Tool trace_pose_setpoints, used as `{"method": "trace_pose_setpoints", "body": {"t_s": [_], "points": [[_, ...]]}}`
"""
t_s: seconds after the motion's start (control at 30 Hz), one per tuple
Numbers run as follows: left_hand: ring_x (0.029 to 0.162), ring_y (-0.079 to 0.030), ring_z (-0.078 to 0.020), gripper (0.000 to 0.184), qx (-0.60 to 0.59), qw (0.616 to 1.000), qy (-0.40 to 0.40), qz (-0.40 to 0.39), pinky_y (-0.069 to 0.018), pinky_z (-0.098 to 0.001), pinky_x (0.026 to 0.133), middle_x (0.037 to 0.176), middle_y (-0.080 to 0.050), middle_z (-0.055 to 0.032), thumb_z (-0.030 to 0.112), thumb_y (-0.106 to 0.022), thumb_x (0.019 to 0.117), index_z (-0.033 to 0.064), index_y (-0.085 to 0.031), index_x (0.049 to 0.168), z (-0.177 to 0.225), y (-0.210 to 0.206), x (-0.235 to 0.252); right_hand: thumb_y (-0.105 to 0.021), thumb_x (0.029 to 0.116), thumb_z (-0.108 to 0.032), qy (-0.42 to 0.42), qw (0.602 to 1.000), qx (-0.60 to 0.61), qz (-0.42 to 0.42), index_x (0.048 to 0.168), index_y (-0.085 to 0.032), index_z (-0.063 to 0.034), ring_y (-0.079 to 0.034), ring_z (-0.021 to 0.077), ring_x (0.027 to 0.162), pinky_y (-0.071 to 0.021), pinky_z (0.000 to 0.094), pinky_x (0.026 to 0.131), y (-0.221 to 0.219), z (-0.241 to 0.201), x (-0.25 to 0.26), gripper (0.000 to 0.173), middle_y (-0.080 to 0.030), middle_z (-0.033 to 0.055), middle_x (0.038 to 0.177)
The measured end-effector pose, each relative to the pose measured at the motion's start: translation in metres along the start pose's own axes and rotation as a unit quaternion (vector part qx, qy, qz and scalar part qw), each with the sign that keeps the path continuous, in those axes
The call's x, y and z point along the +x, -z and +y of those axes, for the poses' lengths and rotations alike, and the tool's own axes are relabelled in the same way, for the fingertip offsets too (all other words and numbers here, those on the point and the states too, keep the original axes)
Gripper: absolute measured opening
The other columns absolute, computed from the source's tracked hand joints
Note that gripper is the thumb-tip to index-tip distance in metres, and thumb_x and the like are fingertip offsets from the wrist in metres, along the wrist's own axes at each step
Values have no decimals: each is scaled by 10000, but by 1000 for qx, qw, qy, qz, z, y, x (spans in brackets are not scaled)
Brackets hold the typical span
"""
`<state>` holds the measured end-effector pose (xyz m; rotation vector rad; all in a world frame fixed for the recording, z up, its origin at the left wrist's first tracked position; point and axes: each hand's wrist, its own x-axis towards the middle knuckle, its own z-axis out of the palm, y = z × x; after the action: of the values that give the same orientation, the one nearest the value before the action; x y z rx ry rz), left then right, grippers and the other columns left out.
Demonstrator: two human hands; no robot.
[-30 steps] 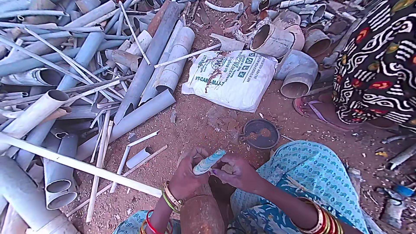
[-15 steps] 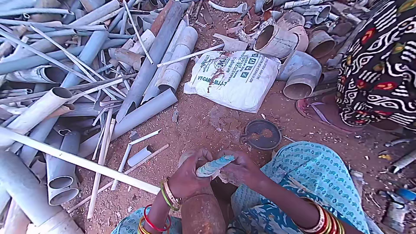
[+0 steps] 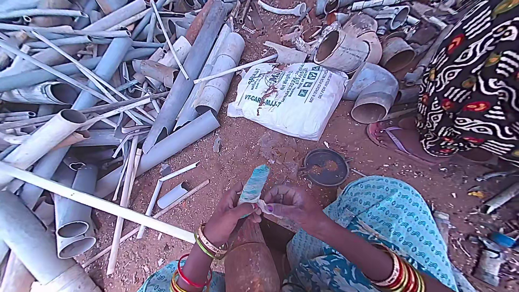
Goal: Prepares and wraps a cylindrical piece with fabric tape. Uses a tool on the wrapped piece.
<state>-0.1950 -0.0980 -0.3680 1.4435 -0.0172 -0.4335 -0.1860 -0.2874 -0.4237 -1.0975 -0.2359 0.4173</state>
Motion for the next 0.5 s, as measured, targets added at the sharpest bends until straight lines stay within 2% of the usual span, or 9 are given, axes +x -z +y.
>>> {"method": "trace_pose_setpoints", "body": {"t_s": [0.13, 0.27, 0.4, 0.43, 0.5], "points": [[658, -686, -26, 287, -5, 1000, -5, -7, -596, -196, 635, 788, -698, 89, -52, -443, 887, 83, -495, 1135, -2, 1, 1, -646, 880, 17, 5, 1000, -14, -18, 1005, -694, -71, -655, -45, 748, -537, 134, 678, 0, 0, -1, 160, -716, -115, 850], [648, -667, -9, 294, 13, 1000, -3, 25, -584, -183, 611, 799, -679, 97, -55, -465, 872, 72, -501, 1135, -1, -3, -1, -601, 893, 24, -3, 999, -38, -27, 968, -701, -90, -619, -74, 698, -511, 114, 634, -1, -3, -3, 169, -689, -149, 817], [637, -634, 17, 303, 22, 997, -14, 67, -548, -153, 585, 827, -671, 94, -49, -497, 836, 56, -524, 1119, -5, -12, 0, -590, 897, 19, 59, 995, -76, -37, 954, -659, -67, -578, -107, 707, -480, 85, 636, -6, 2, -4, 125, -642, -158, 823], [638, -626, 27, 302, 21, 996, -21, 78, -537, -144, 584, 830, -667, 97, -46, -493, 834, 50, -528, 1118, -7, -14, 1, -593, 896, 13, 83, 991, -103, -33, 941, -650, -45, -571, -115, 722, -477, 77, 654, -8, 2, -5, 93, -634, -141, 831], [640, -605, 46, 266, 21, 994, -32, 98, -519, -130, 584, 831, -650, 101, -31, -477, 848, 43, -539, 1096, -11, -20, 1, -607, 889, -6, 139, 975, -171, -23, 913, -654, 38, -577, -102, 785, -483, 75, 734, -10, 6, -6, 69, -642, -47, 857]]}}
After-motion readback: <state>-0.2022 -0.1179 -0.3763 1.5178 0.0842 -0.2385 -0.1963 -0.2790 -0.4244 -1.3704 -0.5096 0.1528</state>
